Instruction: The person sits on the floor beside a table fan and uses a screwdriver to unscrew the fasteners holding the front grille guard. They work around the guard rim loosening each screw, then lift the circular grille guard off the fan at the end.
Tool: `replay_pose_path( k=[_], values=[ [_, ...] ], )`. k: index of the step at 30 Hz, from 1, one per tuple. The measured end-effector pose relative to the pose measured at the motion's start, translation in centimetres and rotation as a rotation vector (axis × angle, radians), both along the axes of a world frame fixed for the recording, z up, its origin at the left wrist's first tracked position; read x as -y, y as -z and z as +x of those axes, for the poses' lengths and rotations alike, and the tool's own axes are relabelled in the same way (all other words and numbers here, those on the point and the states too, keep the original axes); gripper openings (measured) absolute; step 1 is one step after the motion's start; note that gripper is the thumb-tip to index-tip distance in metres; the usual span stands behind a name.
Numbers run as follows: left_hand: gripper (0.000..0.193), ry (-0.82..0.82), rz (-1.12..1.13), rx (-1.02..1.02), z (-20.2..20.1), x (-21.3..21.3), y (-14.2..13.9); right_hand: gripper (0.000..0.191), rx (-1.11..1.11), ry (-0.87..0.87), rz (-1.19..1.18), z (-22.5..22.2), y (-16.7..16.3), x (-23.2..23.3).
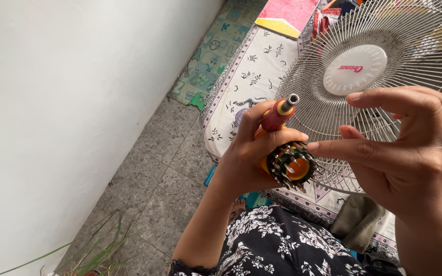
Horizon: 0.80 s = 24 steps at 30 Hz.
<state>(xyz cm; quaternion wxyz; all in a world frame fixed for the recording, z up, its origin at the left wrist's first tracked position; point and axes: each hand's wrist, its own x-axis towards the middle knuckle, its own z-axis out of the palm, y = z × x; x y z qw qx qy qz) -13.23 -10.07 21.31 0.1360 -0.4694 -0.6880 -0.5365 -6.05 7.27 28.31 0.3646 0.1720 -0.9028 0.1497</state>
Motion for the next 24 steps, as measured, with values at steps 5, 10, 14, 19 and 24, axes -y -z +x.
replay_pose_path(
  k=[5,10,14,19,24],
  values=[
    [0.048,-0.008,0.013,-0.018,0.0,0.1,0.0,0.017,0.012,0.01,0.042,-0.1,-0.1,0.2],
    [0.045,-0.007,0.023,-0.018,0.2,0.1,0.1,0.017,0.023,-0.017,0.008,-0.2,0.0,0.2],
    [0.043,0.011,0.035,-0.002,0.1,0.1,0.4,0.018,0.015,-0.022,0.02,-0.2,0.0,0.3],
    [0.043,0.132,0.092,0.112,0.0,-0.2,0.9,0.017,0.039,-0.049,0.026,-0.4,-0.4,0.3],
    [0.046,0.199,0.112,0.165,-0.1,0.0,1.1,0.02,0.149,-0.195,0.066,-1.0,-1.4,-0.4]
  ],
)
